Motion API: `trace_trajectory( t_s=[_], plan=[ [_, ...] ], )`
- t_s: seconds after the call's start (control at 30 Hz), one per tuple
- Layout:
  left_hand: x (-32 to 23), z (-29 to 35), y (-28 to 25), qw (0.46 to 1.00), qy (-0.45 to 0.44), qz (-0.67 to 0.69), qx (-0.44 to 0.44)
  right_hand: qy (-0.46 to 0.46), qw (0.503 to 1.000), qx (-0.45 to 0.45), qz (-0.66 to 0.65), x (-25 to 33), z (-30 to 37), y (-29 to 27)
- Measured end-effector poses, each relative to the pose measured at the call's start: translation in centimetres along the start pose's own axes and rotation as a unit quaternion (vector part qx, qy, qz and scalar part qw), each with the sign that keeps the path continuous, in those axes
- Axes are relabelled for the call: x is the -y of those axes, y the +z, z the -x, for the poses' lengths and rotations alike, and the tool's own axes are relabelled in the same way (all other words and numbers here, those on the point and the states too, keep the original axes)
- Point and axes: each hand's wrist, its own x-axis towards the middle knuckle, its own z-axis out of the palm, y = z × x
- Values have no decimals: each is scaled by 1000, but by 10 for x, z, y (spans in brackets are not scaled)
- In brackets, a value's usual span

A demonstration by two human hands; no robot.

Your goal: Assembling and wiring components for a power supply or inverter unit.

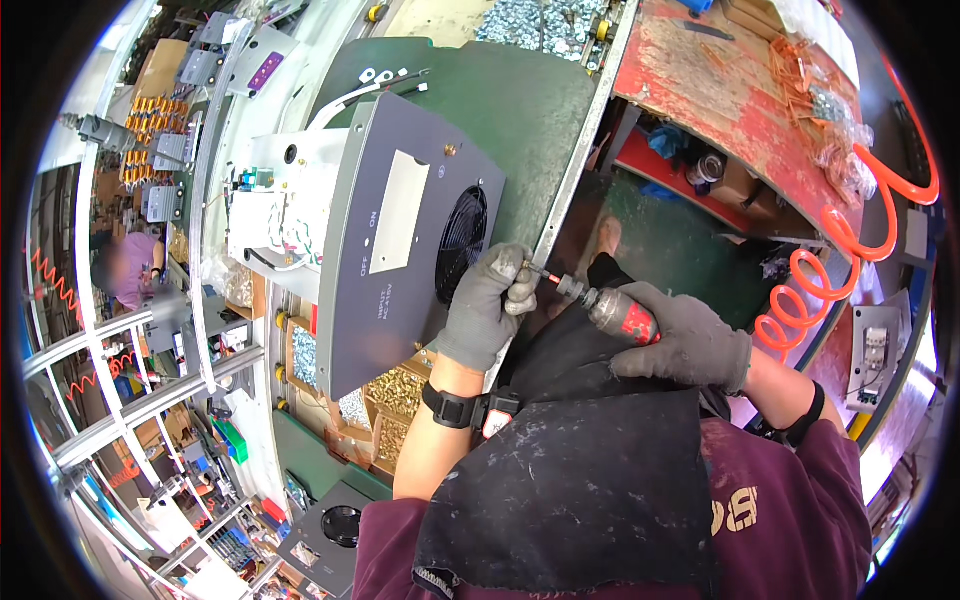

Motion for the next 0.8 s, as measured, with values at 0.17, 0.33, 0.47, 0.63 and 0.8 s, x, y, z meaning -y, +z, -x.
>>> trace_trajectory(
  t_s=[0.17,0.33,0.47,0.63,0.8],
  plan=[
    [-2,-4,9,994,27,-82,-60,-15,1000,7,-22,0,-9,-5],
    [1,-4,8,997,43,-44,-40,-79,994,-3,-70,6,-34,-14],
    [-4,17,7,986,6,-160,-45,-110,988,-68,-80,15,-66,-31],
    [-76,108,36,876,-160,-443,102,-122,988,-55,-77,17,-78,-44],
    [-186,143,72,833,215,-417,293,-107,988,-54,-101,10,-70,-50]
  ],
)
